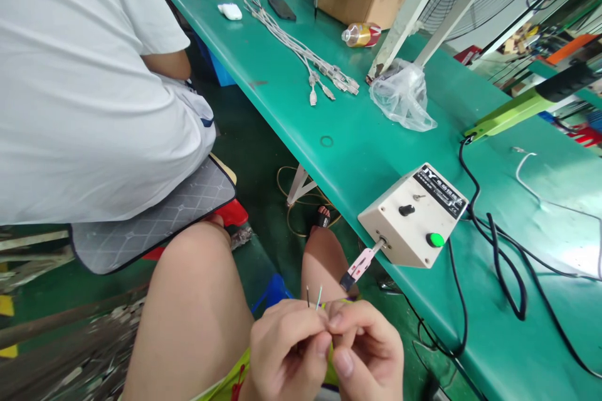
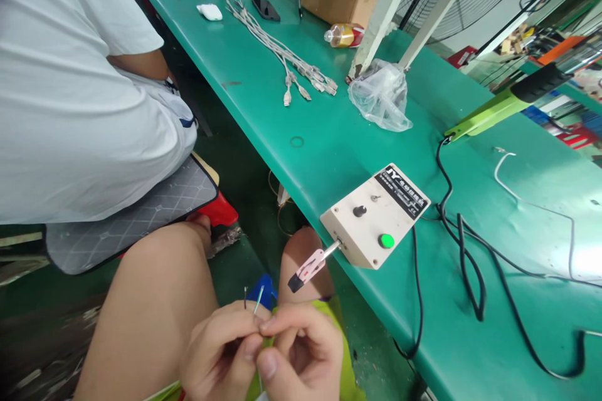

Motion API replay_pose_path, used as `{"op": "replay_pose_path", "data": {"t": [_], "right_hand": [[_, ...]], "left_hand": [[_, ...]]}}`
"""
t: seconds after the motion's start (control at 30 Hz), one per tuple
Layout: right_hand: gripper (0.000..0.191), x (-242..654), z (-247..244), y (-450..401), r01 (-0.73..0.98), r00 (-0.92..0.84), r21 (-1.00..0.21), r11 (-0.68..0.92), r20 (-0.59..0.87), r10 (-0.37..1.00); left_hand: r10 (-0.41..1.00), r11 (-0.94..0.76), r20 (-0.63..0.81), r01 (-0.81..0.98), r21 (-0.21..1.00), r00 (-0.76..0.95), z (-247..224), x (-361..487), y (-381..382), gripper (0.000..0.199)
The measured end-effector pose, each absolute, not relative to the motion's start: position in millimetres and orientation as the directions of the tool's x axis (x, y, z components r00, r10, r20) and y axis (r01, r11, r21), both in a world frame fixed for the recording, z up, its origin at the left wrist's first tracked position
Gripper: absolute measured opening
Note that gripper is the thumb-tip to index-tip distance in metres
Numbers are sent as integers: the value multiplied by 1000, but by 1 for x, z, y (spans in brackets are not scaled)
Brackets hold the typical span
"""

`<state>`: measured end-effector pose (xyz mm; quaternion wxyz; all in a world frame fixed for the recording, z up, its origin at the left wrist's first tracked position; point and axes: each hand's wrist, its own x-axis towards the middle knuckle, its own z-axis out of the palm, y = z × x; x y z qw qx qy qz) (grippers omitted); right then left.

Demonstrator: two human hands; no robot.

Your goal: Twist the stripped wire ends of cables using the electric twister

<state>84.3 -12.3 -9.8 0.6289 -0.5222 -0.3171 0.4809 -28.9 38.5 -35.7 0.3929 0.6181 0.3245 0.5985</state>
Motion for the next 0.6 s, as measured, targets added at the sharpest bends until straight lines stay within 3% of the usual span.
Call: {"op": "replay_pose_path", "data": {"t": [0.13,0.33,0.6], "right_hand": [[6,87,-10,-8,-235,321,-972,-5,-83,943],[9,90,-13,-8,-170,380,-985,-5,-70,922],[11,90,-13,-7,-180,395,-983,-36,-106,913]], "left_hand": [[886,-454,460,-88,886,60,-36,-28,38,15],[951,-301,308,-216,929,2,-43,-22,26,12],[942,-326,337,-268,906,-7,-51,-18,25,9]]}}
